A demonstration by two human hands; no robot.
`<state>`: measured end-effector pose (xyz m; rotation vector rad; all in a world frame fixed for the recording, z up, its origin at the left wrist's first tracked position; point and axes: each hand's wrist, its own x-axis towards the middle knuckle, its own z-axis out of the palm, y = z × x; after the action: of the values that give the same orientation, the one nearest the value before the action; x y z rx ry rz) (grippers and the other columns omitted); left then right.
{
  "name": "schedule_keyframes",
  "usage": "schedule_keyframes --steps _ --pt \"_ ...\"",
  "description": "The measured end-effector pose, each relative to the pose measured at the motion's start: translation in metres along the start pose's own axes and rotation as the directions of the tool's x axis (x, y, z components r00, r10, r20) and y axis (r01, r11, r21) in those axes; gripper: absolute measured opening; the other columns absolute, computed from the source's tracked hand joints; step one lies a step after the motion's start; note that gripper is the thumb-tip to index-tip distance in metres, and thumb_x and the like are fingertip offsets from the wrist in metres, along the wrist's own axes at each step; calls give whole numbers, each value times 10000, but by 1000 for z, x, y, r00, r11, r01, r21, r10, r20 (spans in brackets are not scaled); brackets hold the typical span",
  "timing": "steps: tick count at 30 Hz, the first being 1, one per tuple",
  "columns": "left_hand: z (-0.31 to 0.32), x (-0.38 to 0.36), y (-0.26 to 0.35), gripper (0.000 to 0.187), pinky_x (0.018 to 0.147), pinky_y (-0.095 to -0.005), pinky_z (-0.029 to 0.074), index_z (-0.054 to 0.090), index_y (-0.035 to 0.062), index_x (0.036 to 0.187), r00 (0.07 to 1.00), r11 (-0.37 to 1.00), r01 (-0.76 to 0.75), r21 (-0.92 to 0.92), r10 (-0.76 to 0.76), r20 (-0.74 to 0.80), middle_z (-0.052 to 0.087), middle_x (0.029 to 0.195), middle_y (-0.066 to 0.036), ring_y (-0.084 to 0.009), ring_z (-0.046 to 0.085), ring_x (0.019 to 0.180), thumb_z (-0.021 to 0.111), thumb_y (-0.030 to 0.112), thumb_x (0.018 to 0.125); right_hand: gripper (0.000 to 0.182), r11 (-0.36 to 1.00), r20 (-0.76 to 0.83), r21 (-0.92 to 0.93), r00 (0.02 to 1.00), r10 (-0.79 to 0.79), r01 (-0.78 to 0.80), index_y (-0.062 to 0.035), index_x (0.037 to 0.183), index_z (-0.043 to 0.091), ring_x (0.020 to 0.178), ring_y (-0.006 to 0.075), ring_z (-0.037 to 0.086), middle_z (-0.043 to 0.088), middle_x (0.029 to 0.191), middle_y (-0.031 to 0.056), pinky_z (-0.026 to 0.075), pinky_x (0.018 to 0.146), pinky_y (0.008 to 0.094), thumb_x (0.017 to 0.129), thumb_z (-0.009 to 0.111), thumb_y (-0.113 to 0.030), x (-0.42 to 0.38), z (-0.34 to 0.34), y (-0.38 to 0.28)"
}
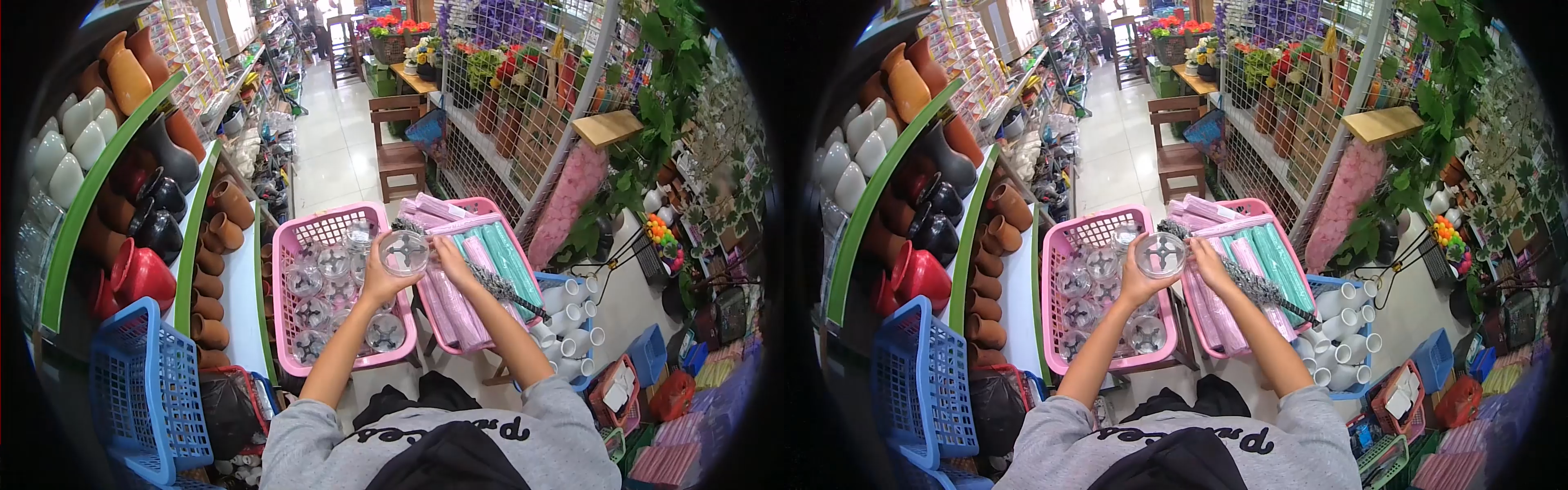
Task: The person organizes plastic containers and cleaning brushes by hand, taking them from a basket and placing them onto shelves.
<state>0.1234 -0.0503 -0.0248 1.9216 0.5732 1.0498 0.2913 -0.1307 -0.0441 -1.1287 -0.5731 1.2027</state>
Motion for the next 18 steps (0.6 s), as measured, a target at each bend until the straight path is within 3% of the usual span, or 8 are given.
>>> schedule_keyframes --steps 1,2,5,10,12,14,16,18 --pt "-4 0 5 952 927 -344 443 340 20 1281 1000 1000 27 1 -27 -1 568 1127 -144 -223 563 1052 877 224 523 361 697 -29 -677 938 -346 237 -75 1218 446 1021 256 550 540 1118 135 518 728 435 884 497 -204 11 -17 8" --pt "-8 -1 9 952 927 -344 443 340 20 1281 999 999 31 9 -31 -9 568 1127 -144 -223 563 1052 877 224 523 397 -20 190 -975 787 -587 221 -72 1228 442 1010 286 552 536 1115 159 509 735 445 846 512 -153 18 -28 15" --pt "-21 -2 10 958 938 -350 435 322 26 1287 998 999 45 -19 -46 -52 570 1117 -152 -232 563 1047 875 214 527 475 -169 90 -985 935 -342 33 -63 1239 435 1012 335 539 525 1107 186 501 735 462 772 520 -86 20 -43 30" --pt "-40 -11 11 969 962 -360 416 312 38 1289 991 998 65 -9 -66 -112 551 1146 -164 -246 542 1080 877 210 521 490 -238 175 -966 940 -294 105 -51 1261 408 991 357 558 527 1088 183 504 705 480 781 511 -59 22 -46 33" --pt "-49 -11 12 971 963 -363 413 315 46 1289 991 997 67 48 -61 -119 544 1152 -166 -255 535 1088 877 211 515 523 -125 108 -988 975 -195 84 -9 1276 375 916 384 574 516 1097 225 489 726 474 768 494 -43 25 -44 15" --pt "-60 -11 12 971 954 -362 416 321 49 1287 987 997 50 66 -39 -158 548 1138 -167 -259 540 1078 877 214 508 487 5 163 -985 930 -330 174 0 1291 370 939 387 577 534 1104 248 482 769 452 819 483 -47 34 -38 1" --pt "-72 -13 13 964 949 -358 418 331 41 1283 973 979 145 143 -115 -198 550 1133 -172 -263 542 1074 875 217 507 503 220 353 -852 831 -430 475 -4 1303 376 1021 418 537 497 1206 262 443 866 457 845 534 -139 18 -7 -41" --pt "-84 -12 7 956 941 -359 424 342 33 1283 966 976 133 172 -89 -243 559 1133 -165 -260 552 1060 872 212 508 503 317 424 -799 853 -306 511 -48 1330 379 1050 397 531 545 1142 257 420 903 434 877 524 -213 -9 34 -63"
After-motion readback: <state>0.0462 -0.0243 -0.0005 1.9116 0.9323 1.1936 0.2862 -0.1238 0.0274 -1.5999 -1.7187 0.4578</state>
